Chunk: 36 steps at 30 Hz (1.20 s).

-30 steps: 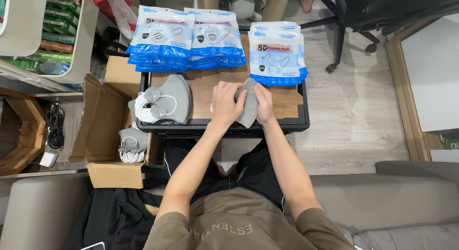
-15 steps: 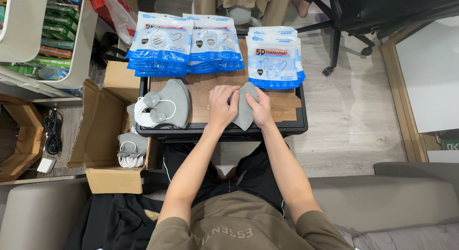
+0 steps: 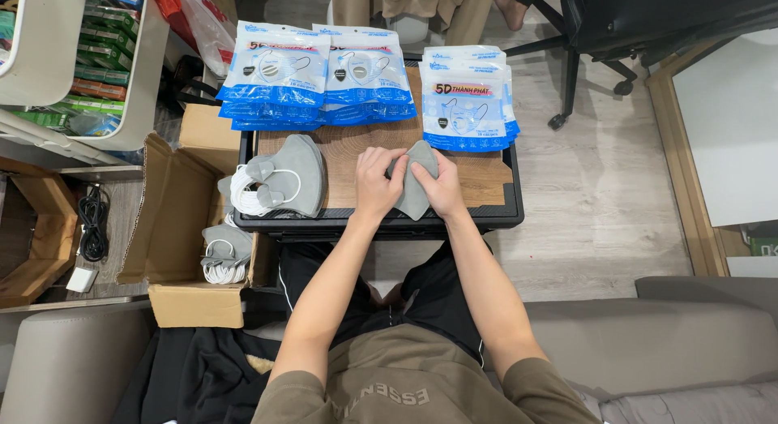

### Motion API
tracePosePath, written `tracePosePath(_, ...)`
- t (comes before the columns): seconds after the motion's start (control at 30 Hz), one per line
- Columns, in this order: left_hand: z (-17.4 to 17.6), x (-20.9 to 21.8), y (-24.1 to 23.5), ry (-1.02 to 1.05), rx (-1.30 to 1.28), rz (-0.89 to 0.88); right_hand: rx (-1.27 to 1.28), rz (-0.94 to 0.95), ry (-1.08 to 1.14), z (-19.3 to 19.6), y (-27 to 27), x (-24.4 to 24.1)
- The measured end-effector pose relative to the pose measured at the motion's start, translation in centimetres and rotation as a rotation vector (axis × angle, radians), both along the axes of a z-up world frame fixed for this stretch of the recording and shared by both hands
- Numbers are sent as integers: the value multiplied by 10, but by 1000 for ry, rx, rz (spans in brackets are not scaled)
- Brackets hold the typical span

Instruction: The person sorts gray face masks by hand. They take individual masks from a pile, check their shape, and place them into stacks or small plastic sleeves on a table.

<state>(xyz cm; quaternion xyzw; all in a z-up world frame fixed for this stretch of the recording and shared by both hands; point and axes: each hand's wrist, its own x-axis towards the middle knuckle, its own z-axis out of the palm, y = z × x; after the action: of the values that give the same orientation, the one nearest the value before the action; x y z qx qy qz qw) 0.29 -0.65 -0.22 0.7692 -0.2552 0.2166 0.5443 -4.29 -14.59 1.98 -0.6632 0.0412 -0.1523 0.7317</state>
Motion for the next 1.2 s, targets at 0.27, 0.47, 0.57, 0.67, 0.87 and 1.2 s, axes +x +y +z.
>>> tracePosePath(0.27, 9, 0, 13, -32, 51, -27, -66, 3, -11, 1, 0, -2)
tracePosePath(0.47, 51, 5, 58, -140, 126, 8, -55, -13, 0, 8, 6, -4)
tracePosePath(0.57, 64, 13, 88, -128, 96, 45, -64, -17, 3, 7, 4, -3)
tracePosePath(0.67, 66, 27, 125, -157, 199, 125, -61, -17, 6, 3, 3, -2)
tracePosePath(0.87, 33, 44, 165, -74, 372, 231, -57, -30, 35, -7, 0, -1)
tracePosePath(1.2, 6, 47, 163, 8, 541, 363, -53, -31, 26, -7, -1, 0)
